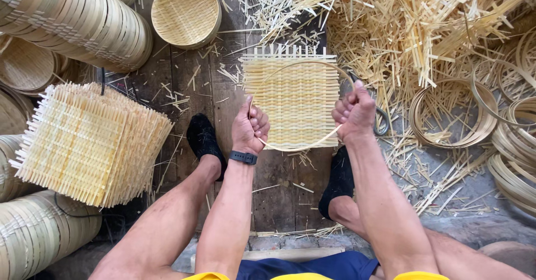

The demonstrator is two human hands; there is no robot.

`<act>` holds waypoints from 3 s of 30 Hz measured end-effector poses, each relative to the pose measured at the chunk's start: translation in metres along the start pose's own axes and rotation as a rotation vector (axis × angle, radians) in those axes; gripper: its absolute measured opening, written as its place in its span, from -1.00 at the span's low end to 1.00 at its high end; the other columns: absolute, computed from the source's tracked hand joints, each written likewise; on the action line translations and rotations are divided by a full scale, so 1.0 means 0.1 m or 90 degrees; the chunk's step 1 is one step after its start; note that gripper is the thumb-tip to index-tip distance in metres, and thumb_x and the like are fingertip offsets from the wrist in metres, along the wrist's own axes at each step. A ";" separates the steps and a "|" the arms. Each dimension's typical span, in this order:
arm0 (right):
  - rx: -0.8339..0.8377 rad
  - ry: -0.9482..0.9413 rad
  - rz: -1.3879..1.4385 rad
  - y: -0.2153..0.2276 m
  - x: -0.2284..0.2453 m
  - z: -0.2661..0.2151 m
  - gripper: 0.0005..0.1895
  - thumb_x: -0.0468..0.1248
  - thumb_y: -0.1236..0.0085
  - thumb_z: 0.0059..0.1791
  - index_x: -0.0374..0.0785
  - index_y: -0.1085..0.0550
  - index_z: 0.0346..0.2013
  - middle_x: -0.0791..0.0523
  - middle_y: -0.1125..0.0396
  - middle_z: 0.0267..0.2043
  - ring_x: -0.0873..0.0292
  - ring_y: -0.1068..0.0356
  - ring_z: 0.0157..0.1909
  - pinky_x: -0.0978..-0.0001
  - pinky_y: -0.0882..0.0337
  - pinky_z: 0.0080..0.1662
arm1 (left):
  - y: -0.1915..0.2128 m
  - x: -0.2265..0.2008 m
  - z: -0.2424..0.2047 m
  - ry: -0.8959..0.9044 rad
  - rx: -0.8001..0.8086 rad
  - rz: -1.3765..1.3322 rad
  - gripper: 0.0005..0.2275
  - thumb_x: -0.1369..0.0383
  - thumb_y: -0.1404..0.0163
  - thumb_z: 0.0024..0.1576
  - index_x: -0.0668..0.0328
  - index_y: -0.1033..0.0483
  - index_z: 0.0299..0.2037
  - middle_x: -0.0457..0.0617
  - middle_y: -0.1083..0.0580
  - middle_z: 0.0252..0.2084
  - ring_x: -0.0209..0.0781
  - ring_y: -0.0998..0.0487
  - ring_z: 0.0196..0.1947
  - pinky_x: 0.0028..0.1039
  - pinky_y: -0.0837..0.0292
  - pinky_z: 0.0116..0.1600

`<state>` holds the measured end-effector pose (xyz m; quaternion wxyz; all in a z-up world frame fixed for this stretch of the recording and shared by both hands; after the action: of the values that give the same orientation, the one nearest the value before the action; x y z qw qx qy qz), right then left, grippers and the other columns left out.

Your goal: The person assembles a round bamboo basket by placing a woven base onto a circular frame, pressing it into place using a wooden jig, and trimming the excess bamboo with shears.

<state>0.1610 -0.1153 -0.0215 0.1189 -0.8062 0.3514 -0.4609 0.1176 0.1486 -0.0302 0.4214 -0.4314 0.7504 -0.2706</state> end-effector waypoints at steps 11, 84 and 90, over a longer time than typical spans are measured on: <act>0.028 0.131 -0.473 0.01 0.00 0.00 -0.75 -0.32 -0.24 -0.08 -0.31 -0.51 -0.14 0.15 -0.51 -0.37 0.37 -0.50 -0.39 0.48 -0.50 -0.40 | 0.21 -0.10 0.11 -0.250 -0.201 0.300 -0.83 0.32 -0.12 0.11 0.12 -0.56 -0.13 -0.15 -0.45 -0.47 -0.43 -0.39 -0.59 -0.57 -0.33 -0.56; 0.533 0.594 -1.335 -0.53 -1.03 -0.50 0.04 0.20 -0.17 -0.14 -0.38 -0.03 0.39 -0.24 0.08 0.44 -0.26 0.17 0.50 -0.31 0.20 0.40 | -0.17 -0.08 1.04 -0.719 0.159 1.331 -0.67 0.13 -0.22 0.08 0.00 -0.63 0.01 0.05 -0.46 0.20 0.07 -0.39 0.23 -0.11 -0.31 0.30; 0.448 0.791 -1.409 -0.29 -1.26 -0.39 -0.12 0.08 -0.12 -0.05 -0.27 -0.15 0.47 -0.15 0.00 0.47 -0.20 0.12 0.56 -0.27 0.24 0.48 | 0.05 0.13 1.42 -0.420 -0.014 1.202 -0.75 -0.04 -0.02 0.17 -0.30 -0.69 -0.15 -0.22 -0.56 -0.01 -0.14 -0.50 0.07 -0.22 -0.43 0.05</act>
<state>0.1011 -0.0040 -0.0683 -0.2969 -0.2473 -0.6325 -0.6713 0.2350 0.1341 -0.1099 0.6471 0.2838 0.6334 0.3155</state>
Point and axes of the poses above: each hand's wrist, its own z-axis towards the middle knuckle, its own y-axis out of the back of the hand, x = y × z, the point moved 3 cm from there along z, towards the middle knuckle
